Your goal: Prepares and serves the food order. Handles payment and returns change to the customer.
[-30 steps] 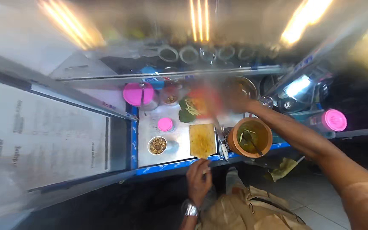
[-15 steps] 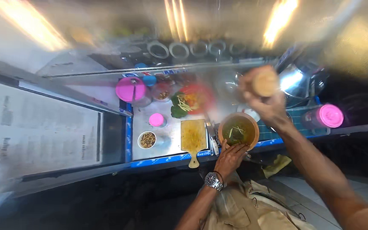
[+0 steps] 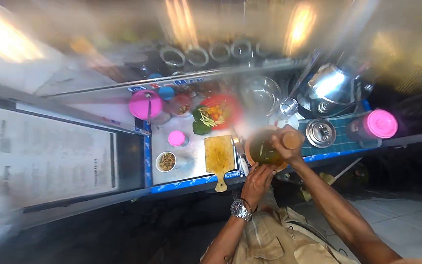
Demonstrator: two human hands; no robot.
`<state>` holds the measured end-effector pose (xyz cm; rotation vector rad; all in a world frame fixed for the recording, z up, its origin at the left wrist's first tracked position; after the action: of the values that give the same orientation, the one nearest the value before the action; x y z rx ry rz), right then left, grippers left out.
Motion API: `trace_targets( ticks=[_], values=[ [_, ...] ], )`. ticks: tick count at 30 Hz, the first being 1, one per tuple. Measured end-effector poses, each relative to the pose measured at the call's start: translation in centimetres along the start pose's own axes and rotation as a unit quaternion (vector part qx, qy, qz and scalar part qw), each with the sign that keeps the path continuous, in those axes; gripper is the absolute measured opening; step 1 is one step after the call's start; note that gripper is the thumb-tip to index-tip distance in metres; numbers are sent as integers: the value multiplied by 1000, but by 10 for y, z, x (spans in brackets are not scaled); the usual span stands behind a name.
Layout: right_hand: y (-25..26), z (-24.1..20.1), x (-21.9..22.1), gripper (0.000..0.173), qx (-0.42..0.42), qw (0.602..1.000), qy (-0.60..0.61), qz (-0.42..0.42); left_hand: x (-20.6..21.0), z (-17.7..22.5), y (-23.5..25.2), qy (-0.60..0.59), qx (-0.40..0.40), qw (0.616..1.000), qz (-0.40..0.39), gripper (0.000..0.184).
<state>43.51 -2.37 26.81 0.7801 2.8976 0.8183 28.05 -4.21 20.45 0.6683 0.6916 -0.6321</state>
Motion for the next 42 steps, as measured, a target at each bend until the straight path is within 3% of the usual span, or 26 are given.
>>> trace_targets(
  ticks=[4, 7, 11, 14, 19, 23, 26, 29, 33, 36, 39, 42],
  values=[
    [10, -21, 2, 15, -33, 997, 70, -14, 1, -2, -1, -13, 1, 1000, 7, 23],
    [1, 5, 4, 12, 24, 1000, -1, -4, 3, -3, -1, -13, 1, 1000, -2, 24],
    [8, -5, 2, 14, 11, 1000, 27, -1, 2, -3, 1, -17, 1, 1000, -9, 23],
    [3, 9, 0, 12, 42, 999, -27, -4, 4, -1, -1, -18, 2, 1000, -11, 23],
    [10, -8, 12, 14, 4, 998, 60, 5, 4, -3, -1, -18, 8, 1000, -6, 22],
    [3, 11, 26, 16, 76, 996, -49, -29, 4, -3, 0, -22, 10, 1000, -12, 22],
    [13, -3, 28, 21, 34, 999, -10, -15, 2, -6, 3, -21, 13, 1000, -6, 22],
    [-2, 13, 27, 19, 89, 995, -50, -20, 5, -3, -2, -24, 8, 1000, -12, 21],
    [9, 2, 27, 20, 32, 999, -3, -5, 3, -7, 3, -23, 12, 1000, -1, 22],
    [1, 14, 25, 17, 80, 995, -50, -6, 4, -5, 0, -29, 8, 1000, -9, 22],
    [13, -2, 21, 17, 18, 1000, -5, -11, 3, -7, 2, -33, 8, 999, -14, 23],
    [-1, 17, 18, 14, 57, 997, -47, -16, 5, -4, -3, -31, 2, 999, -10, 23]
  ],
)
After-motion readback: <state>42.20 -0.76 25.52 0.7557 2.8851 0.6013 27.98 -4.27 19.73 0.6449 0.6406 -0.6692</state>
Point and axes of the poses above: each hand's wrist, its own y-axis towards the middle knuckle, its own x-axis out of the palm, z = x × y, the point moved 8 cm from there along y, towards the middle knuckle, and after that the axes turned 10 degrees about y, right-handed, at the moved point
